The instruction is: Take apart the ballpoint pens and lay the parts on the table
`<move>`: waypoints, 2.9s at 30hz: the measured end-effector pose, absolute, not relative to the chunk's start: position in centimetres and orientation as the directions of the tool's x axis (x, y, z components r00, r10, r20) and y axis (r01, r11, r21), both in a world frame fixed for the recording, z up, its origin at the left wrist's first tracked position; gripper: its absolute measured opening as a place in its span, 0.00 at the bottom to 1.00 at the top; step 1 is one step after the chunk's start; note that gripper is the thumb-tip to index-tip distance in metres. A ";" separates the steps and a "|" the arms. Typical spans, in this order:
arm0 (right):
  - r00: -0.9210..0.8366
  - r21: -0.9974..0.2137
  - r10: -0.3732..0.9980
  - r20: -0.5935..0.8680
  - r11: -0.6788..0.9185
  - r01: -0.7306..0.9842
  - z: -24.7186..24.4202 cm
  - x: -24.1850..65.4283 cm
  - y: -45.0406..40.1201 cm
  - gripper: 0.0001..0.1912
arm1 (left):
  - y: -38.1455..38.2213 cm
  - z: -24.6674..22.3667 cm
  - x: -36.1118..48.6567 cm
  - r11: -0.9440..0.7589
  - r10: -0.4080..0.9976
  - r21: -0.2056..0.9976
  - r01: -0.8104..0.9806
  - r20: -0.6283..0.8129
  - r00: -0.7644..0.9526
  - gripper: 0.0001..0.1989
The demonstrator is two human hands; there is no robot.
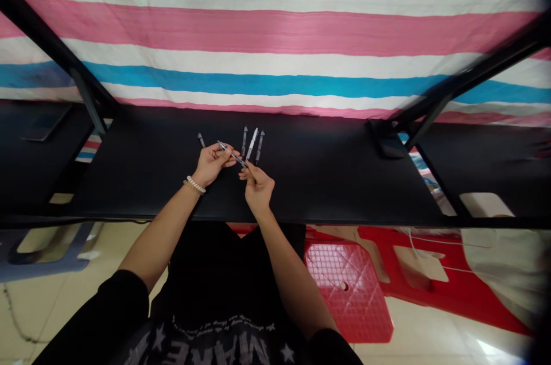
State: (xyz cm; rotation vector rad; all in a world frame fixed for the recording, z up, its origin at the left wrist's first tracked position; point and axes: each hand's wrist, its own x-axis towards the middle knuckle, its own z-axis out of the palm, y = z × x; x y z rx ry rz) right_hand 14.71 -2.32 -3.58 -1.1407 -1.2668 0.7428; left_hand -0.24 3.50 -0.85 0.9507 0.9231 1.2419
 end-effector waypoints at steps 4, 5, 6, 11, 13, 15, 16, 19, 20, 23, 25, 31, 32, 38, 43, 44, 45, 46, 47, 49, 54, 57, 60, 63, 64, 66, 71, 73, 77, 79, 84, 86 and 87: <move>0.201 -0.918 0.902 0.383 0.349 0.188 -3.8 14.6 -2.6 0.15 | 3.5 -0.9 -0.3 0.107 0.993 0.948 -0.301 -0.089 0.073 0.22; 0.203 -0.915 0.898 0.390 0.353 0.197 -3.8 14.6 -2.6 0.15 | 3.5 -0.9 -0.3 0.109 0.993 0.947 -0.303 -0.091 0.073 0.22; 0.212 -0.915 0.896 0.389 0.349 0.205 -3.7 14.6 -2.5 0.14 | 3.5 -0.9 -0.2 0.106 0.994 0.944 -0.314 -0.087 0.073 0.22; 0.230 -0.972 0.945 0.231 0.218 0.084 -3.5 14.6 -2.3 0.19 | 3.6 -0.7 -0.2 0.111 0.991 0.915 -0.389 -0.075 0.109 0.22; 0.205 -0.967 0.946 0.251 0.239 0.084 -3.4 14.7 -2.2 0.18 | 3.5 -0.7 -0.2 0.131 0.985 0.910 -0.394 -0.074 0.158 0.22; 0.215 -0.956 0.932 0.293 0.279 0.093 -3.3 14.8 -2.2 0.16 | 3.5 -0.7 -0.2 0.134 0.982 0.906 -0.401 -0.066 0.179 0.22; 0.221 -0.961 0.936 0.275 0.266 0.073 -3.2 14.8 -2.2 0.17 | 3.6 -0.7 -0.2 0.128 0.983 0.904 -0.409 -0.061 0.171 0.23; 0.211 -0.988 0.968 0.138 0.148 -0.033 -3.3 14.8 -2.1 0.22 | 3.6 -0.6 -0.3 0.121 0.987 0.899 -0.421 -0.065 0.144 0.24; 0.204 -0.989 0.971 0.127 0.139 -0.045 -3.4 14.8 -2.1 0.21 | 3.6 -0.6 -0.3 0.124 0.987 0.899 -0.420 -0.069 0.143 0.24; 0.227 -0.977 0.955 0.193 0.208 -0.044 -3.6 14.8 -2.0 0.19 | 3.7 -0.5 -0.4 0.132 0.986 0.897 -0.422 -0.077 0.146 0.23; 0.232 -0.981 0.959 0.160 0.180 -0.069 -3.7 14.7 -2.0 0.20 | 3.7 -0.5 -0.5 0.134 0.987 0.895 -0.425 -0.080 0.142 0.22; 0.250 -0.974 0.946 0.206 0.223 -0.038 -3.3 14.8 -2.0 0.18 | 3.8 -0.7 -0.4 0.147 0.986 0.894 -0.424 -0.098 0.136 0.20; 0.249 -0.973 0.946 0.206 0.225 -0.047 -3.3 14.8 -2.0 0.19 | 3.8 -0.7 -0.4 0.147 0.986 0.892 -0.428 -0.098 0.136 0.20; 0.227 -0.980 0.962 0.154 0.177 -0.085 -3.7 14.6 -1.8 0.19 | 3.8 -0.8 -0.4 0.152 0.986 0.880 -0.449 -0.105 0.127 0.19; 0.224 -0.982 0.963 0.149 0.171 -0.084 -4.0 14.6 -1.7 0.23 | 3.7 -0.8 -0.4 0.162 0.983 0.887 -0.433 -0.106 0.151 0.18; 0.215 -0.984 0.967 0.134 0.155 -0.083 -3.9 14.6 -1.7 0.23 | 3.7 -0.9 -0.3 0.163 0.982 0.889 -0.428 -0.105 0.155 0.19; 0.211 -0.986 0.968 0.136 0.153 -0.069 -3.9 14.6 -1.7 0.22 | 3.7 -0.9 -0.3 0.164 0.982 0.890 -0.425 -0.106 0.158 0.19; 0.215 -0.985 0.964 0.154 0.168 -0.048 -3.9 14.6 -1.7 0.21 | 3.7 -0.9 -0.3 0.164 0.982 0.891 -0.422 -0.106 0.157 0.19; 0.226 -0.981 0.957 0.181 0.192 -0.028 -3.9 14.6 -1.7 0.19 | 3.7 -0.9 -0.3 0.163 0.982 0.892 -0.422 -0.106 0.156 0.18; 0.244 -0.974 0.946 0.213 0.224 -0.017 -3.8 14.6 -1.7 0.19 | 3.7 -0.9 -0.3 0.164 0.982 0.891 -0.423 -0.108 0.154 0.18; 0.222 -0.984 0.965 0.138 0.159 -0.082 -3.7 14.7 -1.7 0.19 | 3.8 -0.8 -0.4 0.161 0.982 0.888 -0.431 -0.101 0.159 0.18; 0.256 -0.975 0.945 0.205 0.220 -0.034 -3.7 14.8 -1.8 0.16 | 3.9 -0.8 -0.6 0.141 0.988 0.879 -0.455 -0.092 0.128 0.18; 0.283 -0.973 0.932 0.225 0.232 0.009 -3.6 14.9 -1.9 0.14 | 4.0 -0.8 -0.8 0.115 0.993 0.882 -0.458 -0.097 0.064 0.18; 0.306 -0.978 0.931 0.201 0.211 0.000 -3.6 14.9 -1.9 0.14 | 4.2 -1.0 -0.8 0.069 0.997 0.895 -0.441 -0.080 -0.008 0.18; 0.314 -0.978 0.929 0.195 0.208 -0.010 -3.6 14.9 -1.9 0.15 | 4.3 -1.0 -0.8 0.049 0.997 0.897 -0.439 -0.069 -0.030 0.18; 0.321 -0.978 0.930 0.182 0.204 -0.036 -3.7 14.8 -1.9 0.15 | 4.3 -1.0 -0.8 0.023 0.997 0.895 -0.445 -0.055 -0.061 0.19; 0.303 -0.980 0.937 0.176 0.196 -0.038 -3.8 14.7 -1.8 0.16 | 4.2 -0.9 -0.6 0.046 0.997 0.874 -0.484 -0.073 -0.037 0.21; 0.305 -0.980 0.936 0.178 0.196 -0.032 -3.8 14.7 -1.8 0.16 | 4.2 -0.8 -0.6 0.058 0.996 0.868 -0.493 -0.081 -0.025 0.21; 0.300 -0.978 0.937 0.177 0.202 -0.054 -3.8 14.7 -1.8 0.15 | 4.1 -0.8 -0.6 0.067 0.995 0.865 -0.497 -0.094 -0.030 0.20; 0.290 -0.978 0.941 0.173 0.200 -0.065 -3.9 14.6 -1.8 0.14 | 4.0 -0.7 -0.6 0.081 0.995 0.869 -0.488 -0.098 -0.009 0.20; 0.253 -0.974 0.953 0.165 0.198 -0.107 -3.8 14.5 -1.9 0.15 | 3.6 -0.6 -0.4 0.138 0.986 0.891 -0.432 -0.083 0.145 0.20; 0.253 -0.973 0.953 0.165 0.199 -0.117 -3.7 14.5 -2.0 0.15 | 3.5 -0.6 -0.3 0.144 0.982 0.894 -0.425 -0.077 0.171 0.20; 0.252 -0.974 0.955 0.155 0.190 -0.122 -3.6 14.5 -2.0 0.16 | 3.5 -0.6 -0.3 0.143 0.982 0.894 -0.425 -0.074 0.175 0.20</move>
